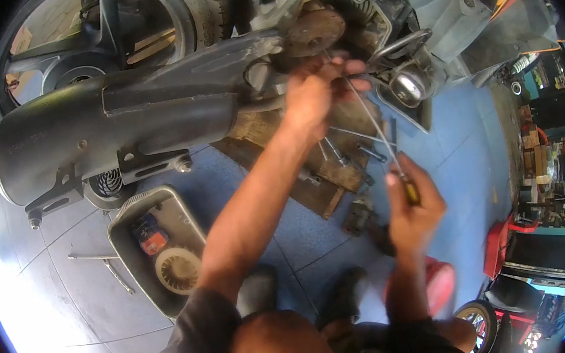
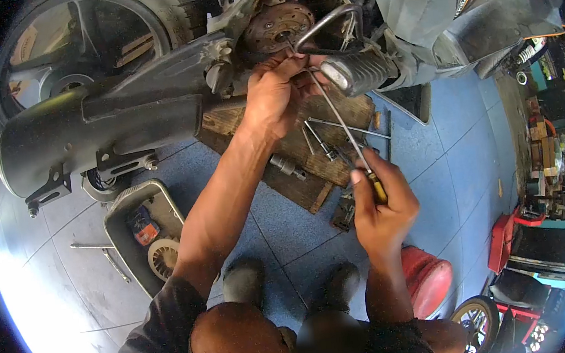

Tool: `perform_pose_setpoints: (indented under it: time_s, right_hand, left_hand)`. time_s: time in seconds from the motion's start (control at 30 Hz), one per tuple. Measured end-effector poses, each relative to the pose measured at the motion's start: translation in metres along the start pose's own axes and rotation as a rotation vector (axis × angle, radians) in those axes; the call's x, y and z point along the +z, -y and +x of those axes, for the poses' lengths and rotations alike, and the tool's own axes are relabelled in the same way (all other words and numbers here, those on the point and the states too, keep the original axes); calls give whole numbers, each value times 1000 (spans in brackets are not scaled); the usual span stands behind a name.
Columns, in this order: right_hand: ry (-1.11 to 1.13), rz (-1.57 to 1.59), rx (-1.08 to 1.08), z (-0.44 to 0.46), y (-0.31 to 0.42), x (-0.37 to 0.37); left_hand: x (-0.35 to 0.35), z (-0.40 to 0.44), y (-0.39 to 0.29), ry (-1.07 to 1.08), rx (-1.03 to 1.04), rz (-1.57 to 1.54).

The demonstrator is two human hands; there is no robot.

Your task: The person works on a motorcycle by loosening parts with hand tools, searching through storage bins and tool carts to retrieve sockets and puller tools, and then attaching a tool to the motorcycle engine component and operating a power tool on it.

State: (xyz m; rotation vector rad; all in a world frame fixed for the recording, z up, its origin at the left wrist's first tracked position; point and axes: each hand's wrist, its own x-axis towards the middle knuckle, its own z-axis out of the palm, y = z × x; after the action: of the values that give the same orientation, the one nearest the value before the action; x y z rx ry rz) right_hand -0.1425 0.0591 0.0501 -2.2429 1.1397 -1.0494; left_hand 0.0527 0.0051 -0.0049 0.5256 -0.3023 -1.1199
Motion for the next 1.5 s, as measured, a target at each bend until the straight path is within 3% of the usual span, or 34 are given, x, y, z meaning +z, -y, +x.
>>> perform_pose_setpoints:
  time_s: [0.03,0.17,0.27,0.33,0.47,0.53,0.57,0.73,0.77,0.83,0.97,1.07,1.13,1.17,1.27,1.3,1.33,1.4,1.5]
  right_hand:
    - [24,327,288,-2,3,0]
    - [178,354,490,-2,1,-4]
    - [289,375,624,-4,-8,-1]
    - [90,-155,-159,-6,-24,10]
    - [62,-478,-216,-13,-20,10]
    - [24,-5,21,-16,-33,18]
    - [26,-1,18,-17,-33,17]
    - [171,358,555,-16,-5,4]
    - [172,359,553,-17,-9,9]
    - [-28,-111,-168,-21,-19,20]
    - [-47,-269,-225,-17,-15,16]
    - [-29,-95,-205,-12,-20,6]
    - [344,1215,1015,-5,-4,-14]
    - [339,1214,1021,-6,-6,-14]
    - [254,586,732,-9,-17,-4]
    - [173,150,168,-13,-25,6]
    - [177,154,171,-16,-29,8]
    - [42,-312,-209,-18,-25,12]
    - [-52,-332,-271,-23,-31,23]
  left_hand:
    - [0,-2,0,-18,23,-19]
    - [3,-6,2,-50,29,-55]
    - [7,-4,8,-208,108,55]
    - [11,-4,11,-336,307,178]
    - [19,-3,14,-367,278,134]
    - [21,-4,10,-340,167,186]
    - [17,-6,8,-343,172,187]
    - [10,-6,2,-197,76,29]
    - [9,-6,0,-197,79,29]
    - [8,-7,-4,-140,62,41]
    - [4,-5,1,-120,72,25]
    - [14,-3,6,-218,92,-75]
    - [16,5,10,-228,139,-143]
    - [17,7,12,-263,139,-147]
    - [6,9,23,-286,156,-109]
    - [8,9,25,-292,155,-105]
    - [14,10,27,-361,165,-55]
    - [22,9,29,-432,177,-2]
    - [26,1,27,-361,220,188]
